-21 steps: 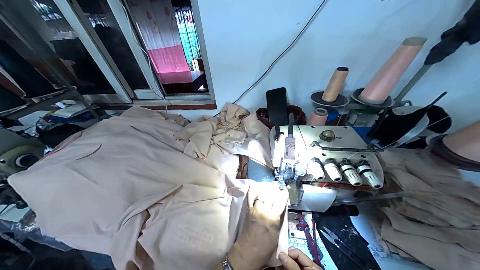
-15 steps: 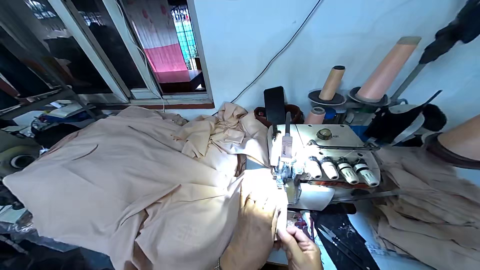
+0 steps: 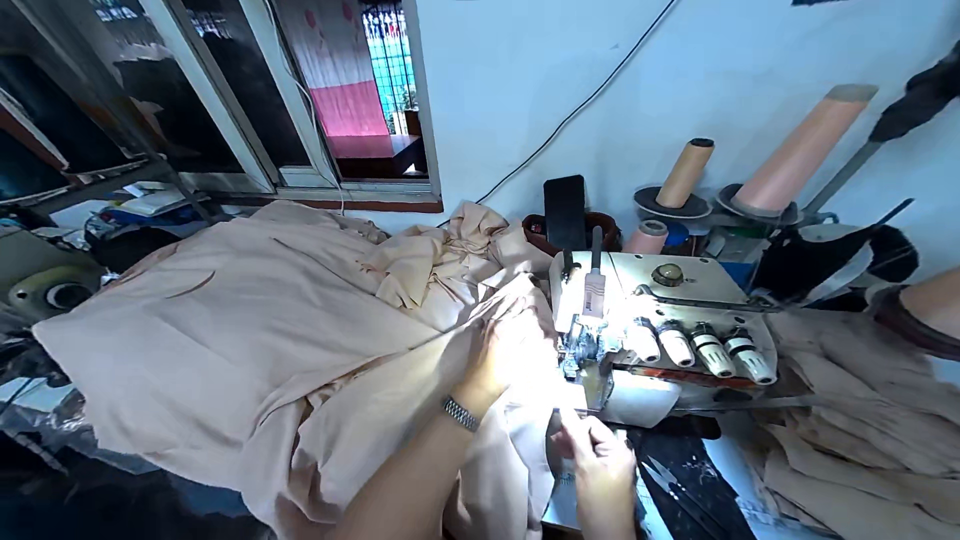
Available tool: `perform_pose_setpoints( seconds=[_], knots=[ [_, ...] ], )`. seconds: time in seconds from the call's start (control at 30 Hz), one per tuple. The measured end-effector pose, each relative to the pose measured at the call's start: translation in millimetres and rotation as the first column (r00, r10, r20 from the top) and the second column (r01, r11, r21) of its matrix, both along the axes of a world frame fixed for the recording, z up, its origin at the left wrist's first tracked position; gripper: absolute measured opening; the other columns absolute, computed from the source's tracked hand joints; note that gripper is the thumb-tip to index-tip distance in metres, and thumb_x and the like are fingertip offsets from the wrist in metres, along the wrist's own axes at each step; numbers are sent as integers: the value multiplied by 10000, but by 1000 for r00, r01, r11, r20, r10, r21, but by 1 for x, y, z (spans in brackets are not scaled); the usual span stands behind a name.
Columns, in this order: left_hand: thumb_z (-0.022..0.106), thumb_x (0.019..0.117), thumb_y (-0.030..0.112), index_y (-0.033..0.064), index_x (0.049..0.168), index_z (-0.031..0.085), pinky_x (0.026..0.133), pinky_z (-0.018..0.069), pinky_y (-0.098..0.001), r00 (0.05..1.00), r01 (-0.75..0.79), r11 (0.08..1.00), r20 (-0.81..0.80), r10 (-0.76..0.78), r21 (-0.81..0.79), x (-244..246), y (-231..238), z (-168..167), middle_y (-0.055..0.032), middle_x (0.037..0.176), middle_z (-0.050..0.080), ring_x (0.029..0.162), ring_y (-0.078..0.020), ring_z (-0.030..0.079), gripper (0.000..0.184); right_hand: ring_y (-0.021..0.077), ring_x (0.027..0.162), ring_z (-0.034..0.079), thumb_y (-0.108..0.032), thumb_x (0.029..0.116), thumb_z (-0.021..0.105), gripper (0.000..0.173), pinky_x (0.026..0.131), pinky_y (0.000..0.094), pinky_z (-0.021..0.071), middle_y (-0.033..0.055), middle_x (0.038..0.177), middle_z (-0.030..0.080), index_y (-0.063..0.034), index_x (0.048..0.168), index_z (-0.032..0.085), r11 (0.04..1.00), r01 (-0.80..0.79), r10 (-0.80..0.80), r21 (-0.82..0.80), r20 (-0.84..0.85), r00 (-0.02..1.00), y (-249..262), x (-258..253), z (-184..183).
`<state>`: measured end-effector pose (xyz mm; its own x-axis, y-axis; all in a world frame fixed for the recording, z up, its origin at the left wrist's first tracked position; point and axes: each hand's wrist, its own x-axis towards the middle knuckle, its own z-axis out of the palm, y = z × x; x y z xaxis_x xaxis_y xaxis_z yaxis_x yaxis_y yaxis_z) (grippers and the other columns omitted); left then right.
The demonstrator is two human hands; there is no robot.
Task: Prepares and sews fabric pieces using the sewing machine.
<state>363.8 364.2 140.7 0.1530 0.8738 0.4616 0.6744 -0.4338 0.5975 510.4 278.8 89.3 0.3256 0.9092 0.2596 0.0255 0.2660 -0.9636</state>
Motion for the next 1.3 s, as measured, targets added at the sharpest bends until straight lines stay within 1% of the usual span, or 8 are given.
perform_pose_setpoints(
  seconds=[0.13,0.23,0.4,0.53,0.67,0.83,1.0,1.3],
  knots=[
    [647,1005,278,99,1379,644,1101,376,-671,909,-311,950,-287,302,15,-40,-21,21,-144,1443,595,1354,-374,533,415,47,786,677,-82,900,718,239,722,217,576,56,912,716,44,1098,674,961,-241,249,-134,43,968,-37,-8,-12],
    [730,901,523,156,1478,561,1072,144,-862,691,-653,757,-436,576,-35,-117,-64,16,-216,1557,452,1473,-554,268,704,72,848,717,-7,906,693,287,808,266,604,101,957,743,97,1166,631,903,-395,407,-168,42,912,-59,-7,-25],
    [683,982,173,-5,1174,677,863,511,-670,690,-695,712,-368,624,-96,-184,-111,-26,-292,1096,656,1024,-507,644,262,44,760,697,4,945,617,137,752,248,587,57,831,730,81,1043,674,829,-534,549,-164,60,834,-73,-7,-39],
    [589,959,-32,-88,1159,628,675,520,-677,752,-620,774,-184,633,129,-202,-116,21,-288,848,666,749,-476,671,211,-5,804,698,23,967,589,123,796,231,594,-33,873,749,28,1034,692,742,-663,660,-100,-66,748,-73,3,-17],
    [536,1010,2,-134,1193,584,802,479,-736,738,-609,743,-146,659,279,-220,-82,81,-373,1003,649,916,-575,650,233,12,814,714,26,984,554,155,803,236,605,-30,876,757,16,1036,699,806,-577,572,-129,-76,816,-74,16,-2],
    [742,936,178,-54,1370,557,998,380,-764,838,-451,879,-268,476,152,-194,-48,72,-361,1337,544,1249,-597,489,526,5,736,686,1,982,556,140,715,203,582,-15,807,728,4,990,696,853,-467,474,-233,-28,880,-73,16,-31],
    [593,1020,334,145,1121,745,1126,400,-498,858,253,966,-476,-193,63,-74,-108,8,-46,1152,704,1224,-241,598,262,11,727,678,-21,952,608,97,709,207,575,-13,791,718,-9,952,704,876,-426,439,-228,5,899,-80,14,-38],
    [511,1055,300,99,940,703,1111,326,-593,731,481,840,-414,-543,-252,-58,-145,-7,-107,1073,682,1144,-322,603,300,40,692,676,-12,890,685,86,661,204,569,3,774,714,-9,975,674,914,-341,343,-219,-28,939,-85,12,-32]
  ],
)
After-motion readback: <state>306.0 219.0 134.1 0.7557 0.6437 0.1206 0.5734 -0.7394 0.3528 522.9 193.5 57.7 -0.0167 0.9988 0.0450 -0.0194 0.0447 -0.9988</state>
